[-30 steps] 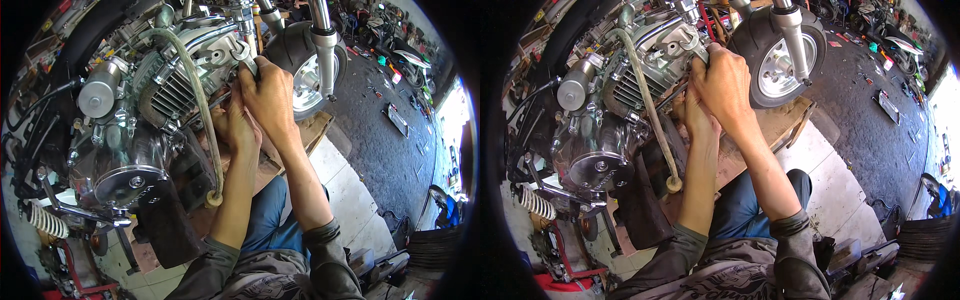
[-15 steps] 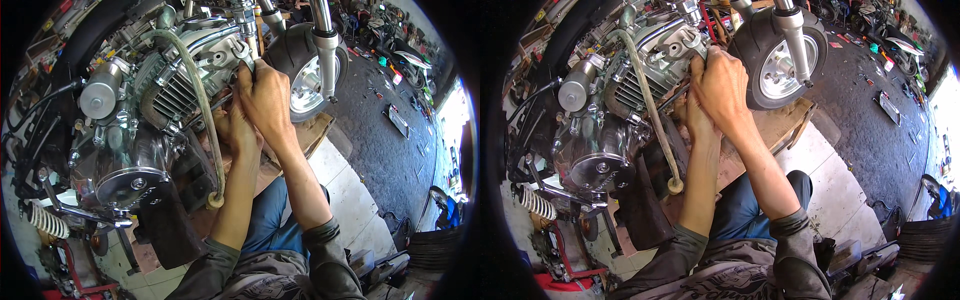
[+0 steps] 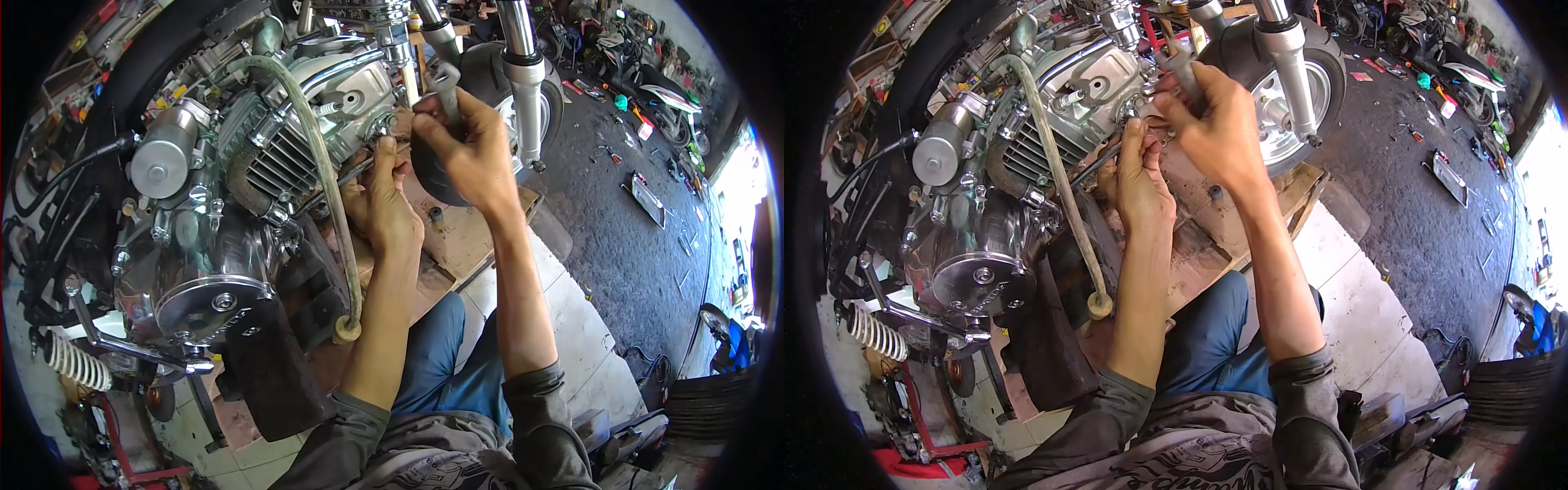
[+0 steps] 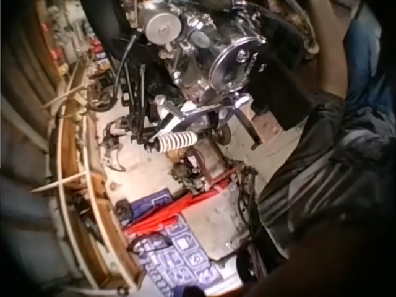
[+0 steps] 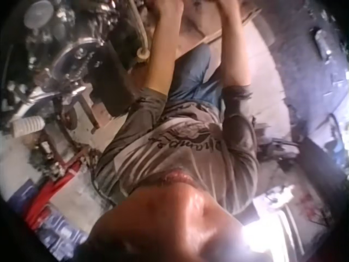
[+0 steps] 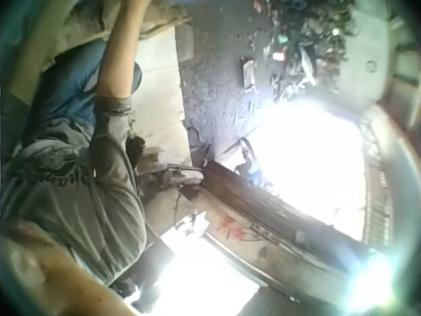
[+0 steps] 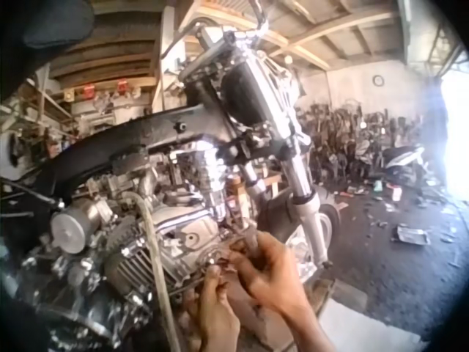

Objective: The person tightens bolts on a motorcycle engine using a wrench, attaches a hose to the engine, and adjusts the motorcycle frame before wiping their hands with a cloth.

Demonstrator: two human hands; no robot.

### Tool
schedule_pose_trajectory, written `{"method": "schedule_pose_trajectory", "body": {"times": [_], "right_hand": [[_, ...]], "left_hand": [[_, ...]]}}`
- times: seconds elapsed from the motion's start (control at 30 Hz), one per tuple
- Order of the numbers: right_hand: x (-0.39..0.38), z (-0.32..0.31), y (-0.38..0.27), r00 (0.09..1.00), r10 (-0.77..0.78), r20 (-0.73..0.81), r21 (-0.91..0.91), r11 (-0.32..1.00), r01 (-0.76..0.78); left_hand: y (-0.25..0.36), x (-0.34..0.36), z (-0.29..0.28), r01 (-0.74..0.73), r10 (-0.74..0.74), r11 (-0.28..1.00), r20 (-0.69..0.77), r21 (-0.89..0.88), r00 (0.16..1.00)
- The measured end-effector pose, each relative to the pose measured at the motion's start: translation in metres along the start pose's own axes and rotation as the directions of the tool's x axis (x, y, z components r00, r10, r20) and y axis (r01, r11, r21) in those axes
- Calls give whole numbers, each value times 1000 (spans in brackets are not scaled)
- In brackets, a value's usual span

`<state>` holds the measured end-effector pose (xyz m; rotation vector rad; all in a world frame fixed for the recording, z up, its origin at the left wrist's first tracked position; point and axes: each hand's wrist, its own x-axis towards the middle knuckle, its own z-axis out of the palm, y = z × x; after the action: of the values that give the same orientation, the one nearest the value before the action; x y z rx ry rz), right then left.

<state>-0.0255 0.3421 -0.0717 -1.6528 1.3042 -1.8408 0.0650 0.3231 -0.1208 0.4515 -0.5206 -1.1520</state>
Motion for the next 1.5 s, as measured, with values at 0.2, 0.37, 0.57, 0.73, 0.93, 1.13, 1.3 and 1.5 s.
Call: {"method": "schedule_pose_trajectory", "body": {"times": [0.2,0.37,0.57,0.73,0.93,1.13,1.3,1.5], "right_hand": [[3,7,1,911,-399,102,-221,884,412],[3,12,0,954,-294,56,-160,941,300],[-1,20,-3,989,-145,22,-107,983,147],[-3,18,-6,950,-310,36,-269,912,308],[-3,18,-7,928,-371,31,-312,879,362],[-4,20,-10,979,-202,-37,-274,944,185],[-5,22,-13,987,-150,-64,-307,944,124],[-6,31,-11,992,-93,-84,-352,934,58]], "left_hand": [[4,-2,-1,37,-37,999,41,-9,998],[2,-8,5,-22,23,998,11,-55,1000],[4,-7,5,-14,17,995,30,-94,999],[1,-5,-1,-11,21,994,88,-112,996],[-2,-2,-6,-24,31,997,105,-74,994],[0,-2,-19,19,-6,996,150,-87,989],[9,-9,-38,-70,80,995,137,-78,987],[-1,-6,-19,-120,120,993,125,-8,985]]}}
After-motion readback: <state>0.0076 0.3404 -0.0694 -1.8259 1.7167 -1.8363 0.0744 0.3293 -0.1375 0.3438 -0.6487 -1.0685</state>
